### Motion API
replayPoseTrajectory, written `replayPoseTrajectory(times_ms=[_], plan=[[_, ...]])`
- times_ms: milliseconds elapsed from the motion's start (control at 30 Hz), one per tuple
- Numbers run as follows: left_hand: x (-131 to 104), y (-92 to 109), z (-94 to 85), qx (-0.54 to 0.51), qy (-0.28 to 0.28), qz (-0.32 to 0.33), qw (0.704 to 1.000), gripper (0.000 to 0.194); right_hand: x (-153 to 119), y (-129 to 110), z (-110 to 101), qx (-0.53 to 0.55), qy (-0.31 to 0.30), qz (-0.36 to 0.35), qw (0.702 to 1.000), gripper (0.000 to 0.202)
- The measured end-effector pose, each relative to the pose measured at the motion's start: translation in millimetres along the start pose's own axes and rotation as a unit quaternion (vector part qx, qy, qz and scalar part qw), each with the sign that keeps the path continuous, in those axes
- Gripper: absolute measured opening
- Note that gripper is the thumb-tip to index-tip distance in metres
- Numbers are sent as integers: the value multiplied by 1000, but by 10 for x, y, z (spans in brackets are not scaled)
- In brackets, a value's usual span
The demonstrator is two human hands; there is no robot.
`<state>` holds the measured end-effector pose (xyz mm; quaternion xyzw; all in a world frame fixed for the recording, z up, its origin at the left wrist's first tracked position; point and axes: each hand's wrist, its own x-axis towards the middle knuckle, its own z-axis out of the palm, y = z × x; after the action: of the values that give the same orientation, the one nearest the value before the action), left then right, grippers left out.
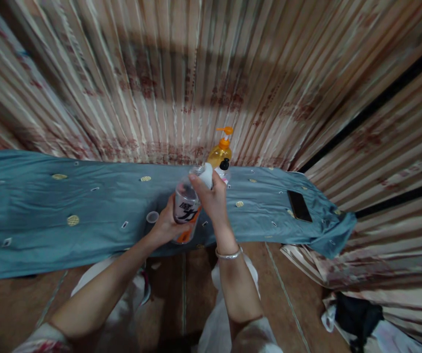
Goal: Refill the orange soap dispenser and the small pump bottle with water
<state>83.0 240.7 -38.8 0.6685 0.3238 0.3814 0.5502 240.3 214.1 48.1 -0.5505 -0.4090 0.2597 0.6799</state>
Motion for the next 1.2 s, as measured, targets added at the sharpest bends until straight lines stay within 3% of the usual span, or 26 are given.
replayPoseTrajectory(times_ms=[167, 300, 400, 500, 567, 767, 967, 1200], plan=[[-75, 73, 31, -152, -81, -53, 984, 91, 211, -66, -167, 44, -119, 67, 990, 50], [-122, 153, 58, -213, -140, -96, 962, 77, 315, -91, -270, 66, -205, 118, 969, 55], [-122, 142, 85, -222, -152, -105, 957, 76, 315, -83, -261, 66, -194, 124, 971, 52], [-108, 56, 103, -217, -133, -79, 964, 95, 305, -69, -222, 63, -158, 118, 978, 46], [-98, -11, 96, -196, -98, -49, 975, 111, 308, -58, -203, 49, -127, 99, 986, 43], [-67, -76, 64, -29, 6, 18, 999, 118, 243, -17, -72, -58, -23, 8, 998, 42], [-24, -8, 73, -110, 19, -7, 994, 99, 187, 29, 88, -45, -67, -41, 996, 50], [-90, 156, -4, -218, -73, -93, 969, 78, 359, 164, -111, 66, -164, 102, 979, 68]])
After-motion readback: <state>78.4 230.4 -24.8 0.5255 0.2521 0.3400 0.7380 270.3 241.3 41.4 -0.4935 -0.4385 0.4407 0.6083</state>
